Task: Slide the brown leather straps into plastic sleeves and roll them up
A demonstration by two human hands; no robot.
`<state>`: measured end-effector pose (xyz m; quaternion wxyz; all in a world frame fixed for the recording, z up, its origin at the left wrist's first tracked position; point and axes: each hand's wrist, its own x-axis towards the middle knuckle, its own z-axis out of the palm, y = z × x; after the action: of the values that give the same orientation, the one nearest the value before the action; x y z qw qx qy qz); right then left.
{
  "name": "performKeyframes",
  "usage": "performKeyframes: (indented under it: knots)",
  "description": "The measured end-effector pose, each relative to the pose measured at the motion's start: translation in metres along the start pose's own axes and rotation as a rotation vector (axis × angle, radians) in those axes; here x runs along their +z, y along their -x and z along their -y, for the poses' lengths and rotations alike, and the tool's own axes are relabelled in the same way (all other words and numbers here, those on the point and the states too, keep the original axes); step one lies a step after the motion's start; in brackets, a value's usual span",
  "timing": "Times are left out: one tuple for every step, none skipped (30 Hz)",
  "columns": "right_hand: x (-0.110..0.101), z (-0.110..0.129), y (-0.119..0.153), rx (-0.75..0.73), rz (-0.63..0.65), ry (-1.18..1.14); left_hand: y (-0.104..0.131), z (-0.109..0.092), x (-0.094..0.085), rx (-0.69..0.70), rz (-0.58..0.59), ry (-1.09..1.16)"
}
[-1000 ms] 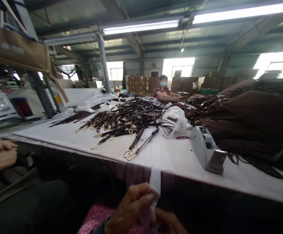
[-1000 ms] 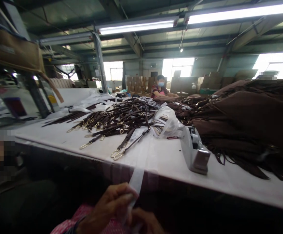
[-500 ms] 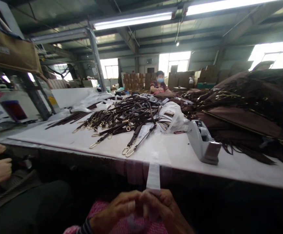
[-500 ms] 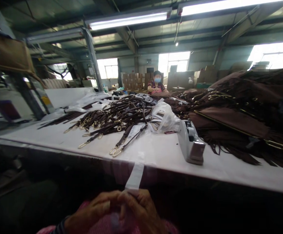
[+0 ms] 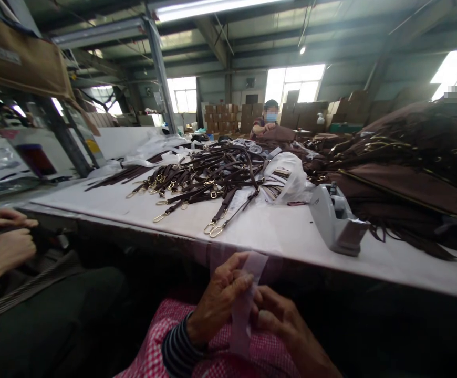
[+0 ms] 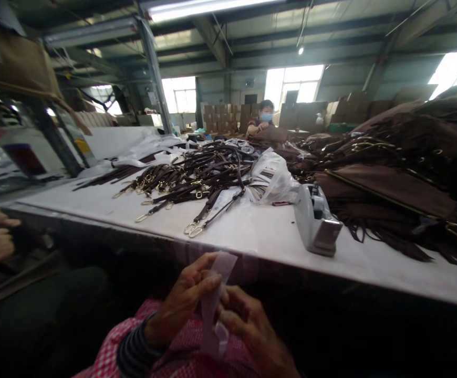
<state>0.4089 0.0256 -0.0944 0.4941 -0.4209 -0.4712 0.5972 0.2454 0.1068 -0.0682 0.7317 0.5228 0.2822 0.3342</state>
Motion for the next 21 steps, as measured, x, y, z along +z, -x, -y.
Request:
performKeyframes:
  knots:
    - [0.0,0.006,-0.004,-0.013,0.001,-0.075,0.004,0.003,0.002,0.014,0.0,-0.03]
    - [0.0,0.01,-0.009,-0.025,-0.004,-0.128,0.007,0.006,0.004,0.027,-0.005,-0.065]
    - [0.0,0.013,-0.013,-0.024,-0.029,-0.151,0.01,0.008,0.005,0.033,-0.012,-0.107]
    - [0.001,0.016,-0.017,-0.012,-0.069,-0.16,0.012,0.011,0.007,0.029,-0.018,-0.154]
    - [0.002,0.017,-0.02,-0.002,-0.107,-0.156,0.014,0.012,0.007,0.022,-0.017,-0.202]
    - [0.003,0.018,-0.023,-0.006,-0.143,-0.138,0.016,0.013,0.007,0.022,-0.014,-0.243]
    - [0.003,0.018,-0.025,-0.026,-0.172,-0.105,0.017,0.013,0.006,0.029,-0.009,-0.272]
    - [0.004,0.018,-0.026,-0.055,-0.195,-0.063,0.018,0.013,0.005,0.043,-0.007,-0.285]
    - [0.005,0.017,-0.028,-0.09,-0.215,-0.012,0.017,0.013,0.003,0.057,-0.012,-0.283]
    - [0.005,0.017,-0.029,-0.131,-0.233,0.043,0.017,0.013,0.002,0.066,-0.027,-0.267]
    - [0.006,0.017,-0.031,-0.168,-0.25,0.09,0.015,0.013,0.001,0.071,-0.05,-0.239]
    - [0.007,0.017,-0.032,-0.194,-0.267,0.125,0.014,0.014,-0.001,0.074,-0.081,-0.205]
    - [0.009,0.018,-0.035,-0.211,-0.277,0.146,0.012,0.014,-0.002,0.077,-0.115,-0.172]
    - [0.01,0.018,-0.037,-0.223,-0.281,0.157,0.01,0.014,-0.003,0.08,-0.148,-0.142]
    - [0.012,0.018,-0.04,-0.229,-0.281,0.157,0.008,0.015,-0.004,0.081,-0.174,-0.117]
    - [0.014,0.019,-0.044,-0.227,-0.274,0.152,0.007,0.015,-0.005,0.079,-0.192,-0.096]
    - [0.015,0.02,-0.048,-0.214,-0.256,0.143,0.006,0.015,-0.007,0.074,-0.203,-0.079]
    - [0.016,0.021,-0.053,-0.191,-0.227,0.135,0.006,0.015,-0.009,0.068,-0.209,-0.064]
    - [0.016,0.023,-0.059,-0.158,-0.183,0.135,0.007,0.014,-0.013,0.066,-0.214,-0.055]
    - [0.016,0.026,-0.066,-0.122,-0.128,0.151,0.008,0.013,-0.017,0.071,-0.222,-0.056]
    - [0.014,0.03,-0.075,-0.097,-0.075,0.189,0.009,0.012,-0.021,0.077,-0.231,-0.068]
